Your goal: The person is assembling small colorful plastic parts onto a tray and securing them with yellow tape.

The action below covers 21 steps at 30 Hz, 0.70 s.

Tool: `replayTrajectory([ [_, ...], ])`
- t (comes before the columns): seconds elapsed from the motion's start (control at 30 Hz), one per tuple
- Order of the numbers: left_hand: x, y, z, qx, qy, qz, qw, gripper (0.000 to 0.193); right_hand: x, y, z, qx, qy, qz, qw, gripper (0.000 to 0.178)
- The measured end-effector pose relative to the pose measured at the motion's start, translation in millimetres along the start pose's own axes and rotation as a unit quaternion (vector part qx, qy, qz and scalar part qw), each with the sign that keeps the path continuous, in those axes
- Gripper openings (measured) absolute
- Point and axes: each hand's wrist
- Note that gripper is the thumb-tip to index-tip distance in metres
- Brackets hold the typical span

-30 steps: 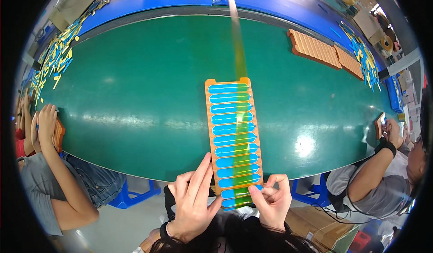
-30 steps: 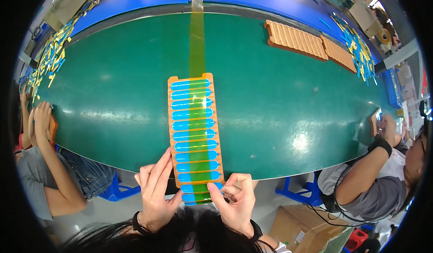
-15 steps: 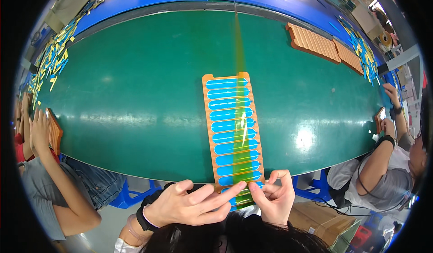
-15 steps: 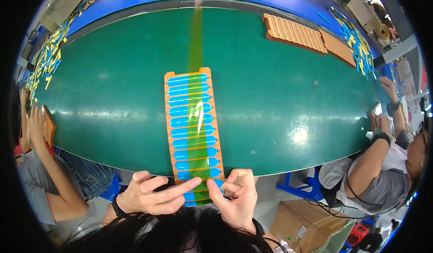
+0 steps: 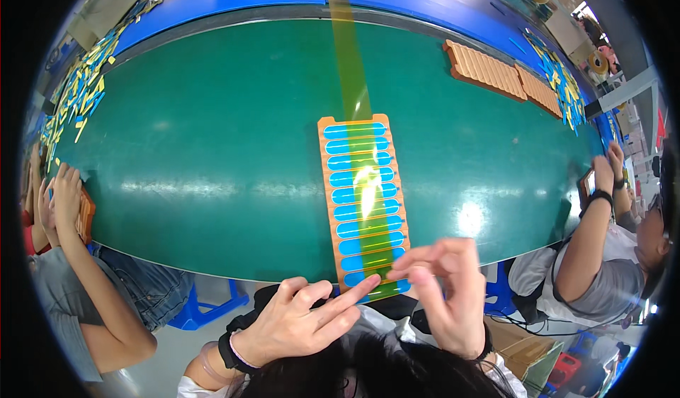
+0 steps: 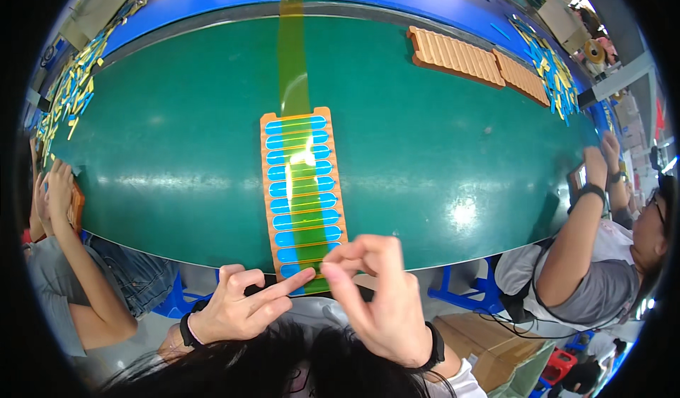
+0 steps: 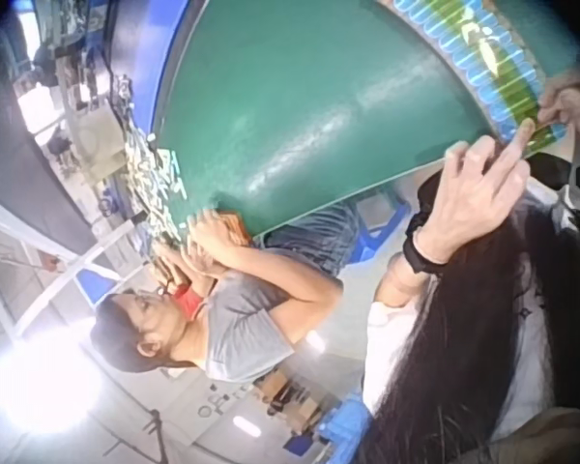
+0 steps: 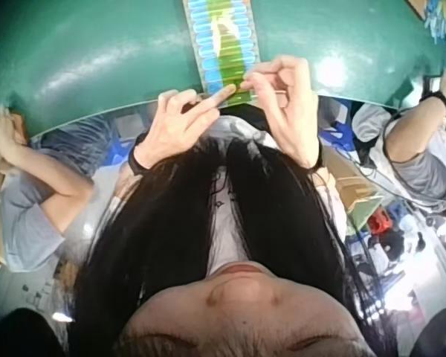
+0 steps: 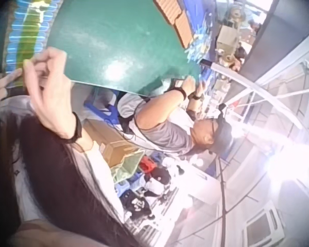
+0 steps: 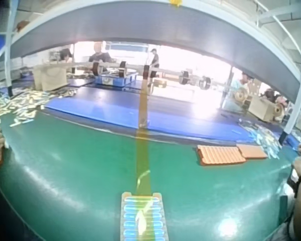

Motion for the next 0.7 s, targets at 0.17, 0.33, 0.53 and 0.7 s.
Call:
replayTrajectory([
  [0.17, -1, 2, 14, -0.04, -0.014, -0.021, 0.999, 0.008, -13, -16, -1, 0.147, -0.058, -0.006, 0.987, 0.038],
  [0.33, -4, -18, 25, 0.035, -0.027, 0.0, 0.999, 0.014, -11, -18, -4, 0.189, -0.05, -0.014, 0.981, 0.041],
  [0.53, -8, -35, 35, 0.013, -0.075, 0.043, 0.996, 0.018, -12, -15, -2, 0.21, -0.055, 0.006, 0.976, 0.044],
  [0.7, -13, -44, 52, 0.031, -0.129, 0.014, 0.991, 0.019, -14, -15, 0, 0.211, -0.061, 0.01, 0.975, 0.044],
])
Point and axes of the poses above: each hand's wrist, its own x-axis away from the middle knuckle, its own z-axis out of the back of the hand, y = z × x, and after that the axes turned 15 degrees about -y, right-handed
